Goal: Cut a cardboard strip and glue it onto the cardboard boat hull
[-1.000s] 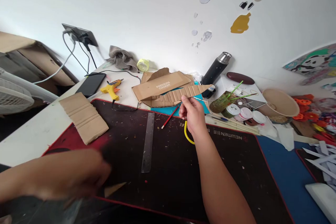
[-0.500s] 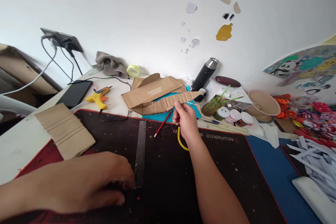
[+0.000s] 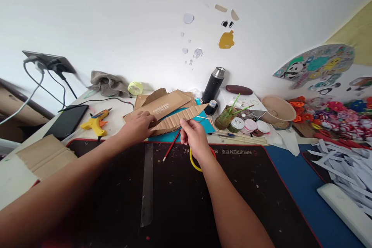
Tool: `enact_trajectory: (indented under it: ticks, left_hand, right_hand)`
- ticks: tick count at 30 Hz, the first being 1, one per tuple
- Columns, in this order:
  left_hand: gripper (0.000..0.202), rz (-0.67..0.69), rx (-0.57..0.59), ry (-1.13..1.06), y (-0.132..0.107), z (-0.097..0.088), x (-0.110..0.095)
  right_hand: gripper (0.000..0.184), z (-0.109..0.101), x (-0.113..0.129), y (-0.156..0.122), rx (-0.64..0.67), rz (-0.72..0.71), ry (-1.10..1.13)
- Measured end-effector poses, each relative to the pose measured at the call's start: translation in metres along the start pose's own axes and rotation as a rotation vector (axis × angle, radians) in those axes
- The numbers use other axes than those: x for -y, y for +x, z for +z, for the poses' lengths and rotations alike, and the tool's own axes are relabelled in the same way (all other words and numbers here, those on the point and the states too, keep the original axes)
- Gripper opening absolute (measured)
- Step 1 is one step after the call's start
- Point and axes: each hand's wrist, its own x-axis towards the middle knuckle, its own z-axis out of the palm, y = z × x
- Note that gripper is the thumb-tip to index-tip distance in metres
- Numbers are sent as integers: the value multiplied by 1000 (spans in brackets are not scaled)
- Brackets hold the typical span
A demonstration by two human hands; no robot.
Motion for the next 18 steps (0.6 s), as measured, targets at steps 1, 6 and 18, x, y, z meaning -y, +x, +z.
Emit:
enact_trajectory:
  ticks: [1, 6, 18]
  left_hand:
    - [14, -4, 16, 3, 1, 1, -2]
    - [14, -140, -39, -80, 2, -3, -11]
    - [58, -290, -139, -1015, -16, 0, -39]
  right_hand:
    - [60, 0, 0, 0, 3, 5, 0]
    - [58, 1, 2, -1, 33, 11, 9]
    - [43, 4, 4, -9, 296, 79, -197]
